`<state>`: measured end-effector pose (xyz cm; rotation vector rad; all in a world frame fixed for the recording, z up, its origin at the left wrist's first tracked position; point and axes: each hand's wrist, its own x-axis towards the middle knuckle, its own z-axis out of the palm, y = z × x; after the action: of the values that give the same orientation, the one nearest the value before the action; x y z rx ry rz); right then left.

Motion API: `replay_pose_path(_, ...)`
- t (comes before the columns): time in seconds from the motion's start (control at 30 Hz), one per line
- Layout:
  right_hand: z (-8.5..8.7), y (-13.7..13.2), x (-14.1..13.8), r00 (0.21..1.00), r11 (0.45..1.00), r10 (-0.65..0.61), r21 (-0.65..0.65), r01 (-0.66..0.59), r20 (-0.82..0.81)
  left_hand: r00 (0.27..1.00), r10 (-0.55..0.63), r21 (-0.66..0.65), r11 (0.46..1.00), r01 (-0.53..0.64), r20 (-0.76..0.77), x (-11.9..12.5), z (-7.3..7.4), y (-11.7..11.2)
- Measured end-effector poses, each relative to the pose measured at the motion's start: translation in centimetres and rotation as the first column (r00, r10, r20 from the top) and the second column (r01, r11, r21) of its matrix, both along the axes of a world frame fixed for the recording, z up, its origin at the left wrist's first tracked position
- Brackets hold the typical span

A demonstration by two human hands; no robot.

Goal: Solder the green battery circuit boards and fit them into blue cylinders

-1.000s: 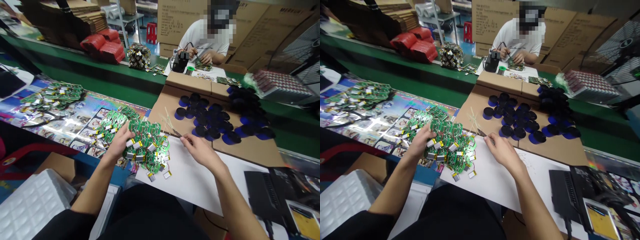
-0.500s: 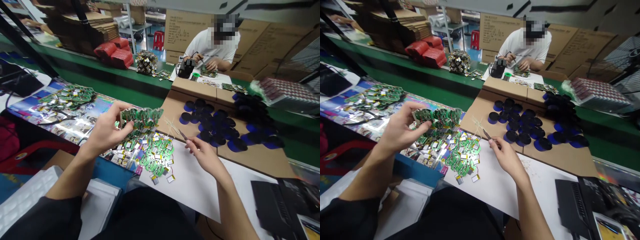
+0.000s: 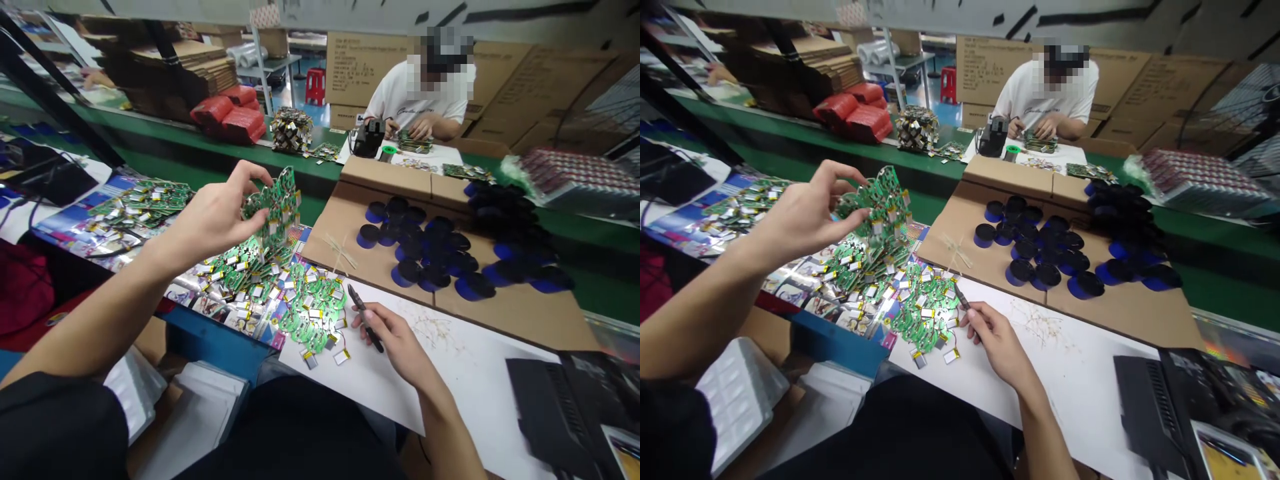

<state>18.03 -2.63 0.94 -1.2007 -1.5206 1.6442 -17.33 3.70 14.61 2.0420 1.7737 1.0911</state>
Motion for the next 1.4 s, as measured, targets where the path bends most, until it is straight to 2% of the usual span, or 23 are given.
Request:
replay_pose_path(0.1, -0.3, -0.4, -0.4, 0.999, 1.0, -0.003, -0.016, 0.003, -0.039, 0.998, -0.023, 0.158, 0.987, 0.032, -0.053, 0.6, 1.1, -0.6)
replay_pose_path(0.2, -0.1, -0.5, -0.3, 0.998, 0.999, -0.03, -0.013, 0.029, -0.058, 0.996, -0.08, 0.197, 0.977, 0.084, -0.028, 0.4, 1.7, -0.4)
replay_pose_path(0.4, 0.1, -0.5, 0.2, 0.969, 0.972, -0.225, 0.046, 0.231, -0.101, 0.97, -0.229, 0.069, 0.97, 0.235, -0.077, 1.4, 2.4, -0.5)
replay_pose_path(0.5, 0.9, -0.2, -0.1, 0.949, 0.929, -0.307, 0.191, 0.315, -0.072, 0.969, -0.241, 0.009, 0.971, 0.241, 0.06, 3.2, 2.3, -1.3)
replay_pose_path(0.6, 2.9, 0.9, -0.6, 0.936, 0.868, -0.326, 0.351, 0.351, -0.131, 0.925, -0.325, -0.099, 0.932, 0.349, 0.198, 5.1, 1.9, -1.8)
replay_pose_path(0.7, 5.1, 2.7, -1.2, 0.96, 0.827, -0.234, 0.489, 0.278, -0.151, 0.843, -0.441, -0.241, 0.821, 0.518, 0.309, 6.8, 1.2, -1.8)
replay_pose_path(0.8, 5.9, 4.1, -1.7, 0.997, 0.858, -0.042, 0.51, 0.069, -0.065, 0.762, -0.527, -0.255, 0.732, 0.632, 0.376, 8.2, 0.3, -1.6)
replay_pose_path(0.87, 5.5, 4.4, -2.2, 0.999, 0.885, 0.031, 0.466, -0.011, -0.036, 0.745, -0.539, -0.191, 0.745, 0.639, 0.393, 8.7, -0.3, -1.2)
replay_pose_path(0.9, 5.0, 4.4, -2.4, 0.999, 0.9, 0.03, 0.435, -0.009, -0.042, 0.747, -0.53, -0.168, 0.759, 0.628, 0.401, 8.7, -0.6, -0.9)
replay_pose_path(0.97, 4.0, 4.1, -2.8, 0.996, 0.932, -0.024, 0.36, 0.053, -0.086, 0.738, -0.495, -0.182, 0.76, 0.623, 0.459, 8.3, -1.5, -0.3)
replay_pose_path(1.0, 3.4, 3.9, -2.9, 0.992, 0.942, -0.062, 0.321, 0.096, -0.113, 0.715, -0.473, -0.214, 0.737, 0.641, 0.515, 7.8, -2.2, 0.1)
replay_pose_path(1.1, 1.8, 2.9, -2.8, 0.961, 0.953, -0.185, 0.202, 0.227, -0.205, 0.566, -0.314, -0.263, 0.649, 0.714, 0.762, 6.2, -5.5, 0.3)
replay_pose_path(1.13, 1.4, 2.6, -2.8, 0.941, 0.949, -0.234, 0.152, 0.276, -0.245, 0.503, -0.227, -0.255, 0.65, 0.716, 0.834, 5.8, -6.9, 0.0)
replay_pose_path(1.23, 0.6, 1.5, -3.3, 0.831, 0.897, -0.421, -0.031, 0.44, -0.365, 0.304, 0.031, -0.243, 0.679, 0.693, 0.952, 6.1, -11.8, -2.2)
replay_pose_path(1.27, 0.5, 1.2, -3.7, 0.783, 0.866, -0.482, -0.08, 0.493, -0.392, 0.201, 0.084, -0.198, 0.724, 0.661, 0.976, 6.8, -13.3, -3.3)
replay_pose_path(1.33, 0.7, 0.7, -4.8, 0.702, 0.804, -0.573, -0.125, 0.581, -0.423, 0.046, 0.104, -0.109, 0.755, 0.647, 0.993, 9.2, -15.5, -5.4)
replay_pose_path(1.4, 1.0, 0.3, -6.0, 0.661, 0.77, -0.608, -0.122, 0.627, -0.439, -0.071, 0.082, -0.023, 0.803, 0.596, 0.994, 12.2, -16.4, -7.1)
